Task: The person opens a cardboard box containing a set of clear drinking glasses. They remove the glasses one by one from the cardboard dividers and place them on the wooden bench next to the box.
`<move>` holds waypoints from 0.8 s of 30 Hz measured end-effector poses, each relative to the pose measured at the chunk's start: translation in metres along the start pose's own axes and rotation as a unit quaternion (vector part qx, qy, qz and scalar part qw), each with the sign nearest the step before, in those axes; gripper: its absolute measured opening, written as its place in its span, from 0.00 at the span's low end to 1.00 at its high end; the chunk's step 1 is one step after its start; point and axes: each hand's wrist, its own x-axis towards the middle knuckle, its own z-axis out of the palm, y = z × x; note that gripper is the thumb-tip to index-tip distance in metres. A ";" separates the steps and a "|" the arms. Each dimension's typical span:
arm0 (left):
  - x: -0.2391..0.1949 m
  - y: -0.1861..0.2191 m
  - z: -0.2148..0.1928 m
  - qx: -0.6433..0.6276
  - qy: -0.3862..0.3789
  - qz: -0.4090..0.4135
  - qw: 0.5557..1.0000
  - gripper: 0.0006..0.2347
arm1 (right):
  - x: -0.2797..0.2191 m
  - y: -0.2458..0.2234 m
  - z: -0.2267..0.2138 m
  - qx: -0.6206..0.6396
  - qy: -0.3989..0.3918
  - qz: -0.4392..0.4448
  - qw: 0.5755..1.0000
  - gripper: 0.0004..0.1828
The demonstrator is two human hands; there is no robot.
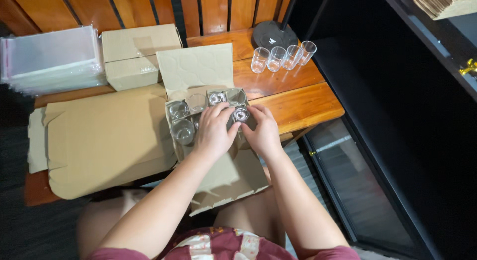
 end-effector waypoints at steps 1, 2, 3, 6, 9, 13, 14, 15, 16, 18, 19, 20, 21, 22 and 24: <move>0.000 0.001 0.002 0.000 -0.002 -0.001 1.000 0.18 | 0.000 0.000 0.002 0.000 -0.001 0.001 1.000 0.30; 0.001 0.003 0.005 0.005 0.000 -0.008 1.000 0.18 | 0.001 0.000 0.004 -0.014 -0.003 -0.004 1.000 0.31; 0.002 0.004 0.007 0.011 0.003 -0.015 1.000 0.19 | 0.002 0.000 0.005 -0.029 -0.003 -0.010 1.000 0.32; 0.001 0.005 0.015 0.040 0.017 -0.011 0.999 0.18 | 0.002 0.001 0.008 -0.036 -0.006 -0.025 0.999 0.32; 0.001 0.008 0.012 0.043 0.012 -0.015 0.999 0.17 | -0.001 0.000 0.013 -0.043 -0.003 -0.023 0.999 0.32; 0.001 0.000 0.020 0.044 0.017 -0.013 0.999 0.17 | -0.003 -0.002 0.012 -0.054 -0.007 -0.014 0.998 0.33; 0.001 0.000 0.019 0.042 0.019 -0.011 0.999 0.17 | -0.003 -0.003 0.012 -0.046 -0.008 -0.013 0.999 0.32; 0.001 0.000 0.018 0.041 0.021 -0.010 0.999 0.17 | -0.003 -0.004 0.011 -0.039 -0.009 -0.012 0.999 0.32; 0.000 0.000 0.018 0.040 0.020 -0.009 0.999 0.17 | -0.004 -0.002 0.012 -0.040 -0.009 -0.011 0.999 0.32; 0.000 -0.001 0.018 0.051 0.032 0.003 0.998 0.17 | -0.003 0.002 0.014 -0.021 -0.010 -0.003 1.000 0.34; 0.001 0.000 0.018 0.050 0.032 0.005 0.998 0.17 | -0.002 0.002 0.014 -0.022 -0.008 -0.002 1.000 0.34; 0.001 0.000 0.019 0.054 0.035 0.009 0.998 0.17 | -0.002 0.002 0.014 -0.015 -0.010 0.001 1.000 0.34; -0.001 -0.001 0.019 0.059 0.036 0.011 0.998 0.17 | -0.003 0.002 0.014 -0.007 -0.014 0.005 1.000 0.34; 0.000 -0.001 0.020 0.058 0.036 0.012 0.998 0.17 | -0.003 0.003 0.014 -0.008 -0.013 0.006 1.000 0.34; -0.001 -0.001 0.021 0.062 0.042 0.013 0.997 0.17 | -0.003 0.003 0.015 -0.003 -0.014 0.015 1.000 0.35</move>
